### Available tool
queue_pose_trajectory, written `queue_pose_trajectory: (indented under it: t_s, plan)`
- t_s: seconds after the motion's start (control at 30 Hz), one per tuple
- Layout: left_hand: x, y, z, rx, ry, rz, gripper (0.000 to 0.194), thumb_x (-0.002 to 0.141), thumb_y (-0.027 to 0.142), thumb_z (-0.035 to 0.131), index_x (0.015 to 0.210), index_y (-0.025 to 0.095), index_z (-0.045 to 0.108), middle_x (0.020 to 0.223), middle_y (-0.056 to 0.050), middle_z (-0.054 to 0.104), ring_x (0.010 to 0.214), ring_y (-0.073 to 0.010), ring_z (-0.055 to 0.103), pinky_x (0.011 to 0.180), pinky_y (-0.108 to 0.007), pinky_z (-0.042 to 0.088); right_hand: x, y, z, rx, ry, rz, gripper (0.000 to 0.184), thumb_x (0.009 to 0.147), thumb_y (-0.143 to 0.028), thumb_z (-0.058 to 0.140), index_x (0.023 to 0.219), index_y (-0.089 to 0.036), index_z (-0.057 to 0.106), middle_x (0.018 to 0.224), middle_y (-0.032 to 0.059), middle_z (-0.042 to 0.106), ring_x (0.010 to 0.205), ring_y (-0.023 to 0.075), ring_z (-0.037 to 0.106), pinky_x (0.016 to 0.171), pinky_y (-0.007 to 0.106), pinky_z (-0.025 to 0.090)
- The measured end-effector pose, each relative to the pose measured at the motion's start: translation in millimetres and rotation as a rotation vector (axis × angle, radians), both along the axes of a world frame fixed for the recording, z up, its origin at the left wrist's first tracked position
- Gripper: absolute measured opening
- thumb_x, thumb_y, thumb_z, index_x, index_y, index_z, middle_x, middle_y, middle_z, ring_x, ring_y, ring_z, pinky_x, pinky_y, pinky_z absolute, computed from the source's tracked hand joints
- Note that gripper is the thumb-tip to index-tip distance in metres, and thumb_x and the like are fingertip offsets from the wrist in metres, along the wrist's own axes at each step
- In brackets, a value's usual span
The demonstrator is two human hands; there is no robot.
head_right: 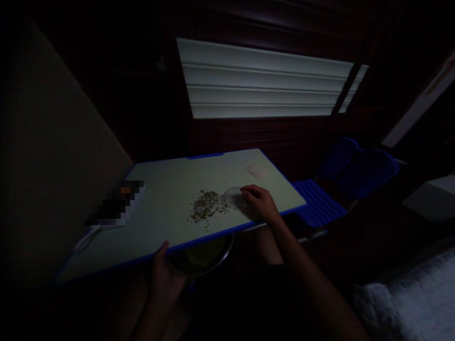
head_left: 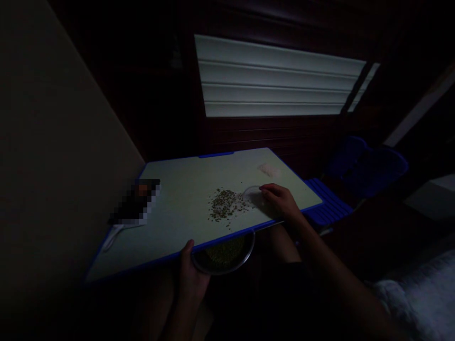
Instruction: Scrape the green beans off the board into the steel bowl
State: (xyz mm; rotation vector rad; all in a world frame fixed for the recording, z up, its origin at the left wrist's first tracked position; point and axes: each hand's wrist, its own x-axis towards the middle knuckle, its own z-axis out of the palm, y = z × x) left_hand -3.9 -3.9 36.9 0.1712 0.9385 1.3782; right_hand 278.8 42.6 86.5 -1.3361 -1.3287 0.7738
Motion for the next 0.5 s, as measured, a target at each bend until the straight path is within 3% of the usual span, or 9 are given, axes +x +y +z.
queue_pose_trajectory:
  t_s: [0.23,0.5]
  plan:
    - [5.3,1.8,0.8,-0.034,0.04,0.034,0.034,0.088,0.033,0.061,0.118,0.021,0.071,0.118,-0.005,0.073,0.118,-0.0259,0.065,0.115,-0.045,0.047,-28.4,-17.1,4.8,-0.057,-0.041,0.317,0.025,0.079,-0.04,0.08,0.096,-0.022,0.08,0.095,0.0048,0.079,0.088,0.0198,0.07,0.082,0.034,0.054]
    - [4.3,2.0,2.7,-0.064,0.069,0.044,0.027,0.088,0.032,0.06,0.109,0.022,0.073,0.116,-0.004,0.074,0.128,-0.0266,0.059,0.119,-0.042,0.041,-20.8,-15.5,1.0,-0.078,-0.085,0.381,0.027,0.081,-0.041,0.078,0.098,-0.02,0.08,0.089,0.0042,0.079,0.081,0.018,0.068,0.077,0.033,0.054]
